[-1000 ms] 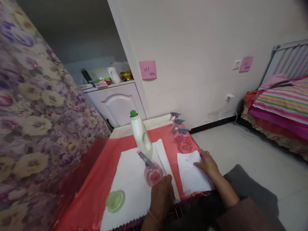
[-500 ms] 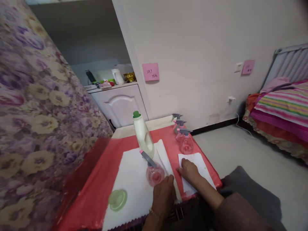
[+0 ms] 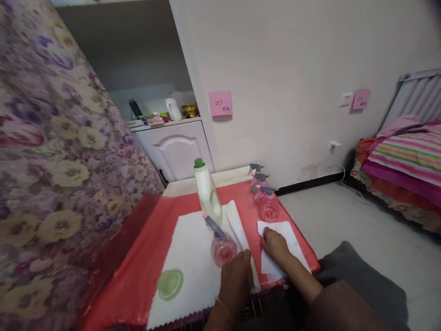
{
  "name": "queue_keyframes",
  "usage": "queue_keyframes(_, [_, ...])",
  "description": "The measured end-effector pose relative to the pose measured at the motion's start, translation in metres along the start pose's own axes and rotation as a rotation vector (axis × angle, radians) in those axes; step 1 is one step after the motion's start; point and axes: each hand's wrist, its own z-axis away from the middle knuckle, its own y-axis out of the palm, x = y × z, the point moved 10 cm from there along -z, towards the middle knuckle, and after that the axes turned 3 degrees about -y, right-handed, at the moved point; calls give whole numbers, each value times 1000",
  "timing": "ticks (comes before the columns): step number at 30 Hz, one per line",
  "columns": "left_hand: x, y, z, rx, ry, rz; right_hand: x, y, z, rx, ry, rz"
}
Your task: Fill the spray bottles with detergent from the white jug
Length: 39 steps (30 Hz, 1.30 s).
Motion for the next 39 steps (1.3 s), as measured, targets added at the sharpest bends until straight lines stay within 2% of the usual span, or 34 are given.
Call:
queue_keyframes(5, [0, 3, -1, 7, -4, 15, 11, -3, 5, -21, -90, -16])
queue_keyframes(9, [-4, 0, -1, 32, -5, 7, 26, 3, 5, -11, -165, -30])
queue_keyframes(13, [-7, -1, 0, 60, -4, 3, 32, 7, 5, -4, -196, -67])
queue_keyframes(17, [-11, -6, -3, 17, 22, 49, 28, 2, 8, -17, -217, -149])
queue_keyframes(22, [-12, -16, -8, -91, 35, 103, 9, -6, 13, -72, -180, -241])
queue_keyframes(27, [-19, -18, -13, -127, 81, 165, -3, 7, 17, -56, -137, -287])
queue_keyframes(31, [-26, -7, -23, -117, 111, 197, -7, 14, 15, -55, -114, -327])
queue_keyframes(36, [-35, 20, -32, -93, 160, 233, -13, 13, 9, -59, -113, -395])
queue_keyframes(39, [-38, 28, -32, -109, 186, 266, -16, 11, 8, -74, -112, -442])
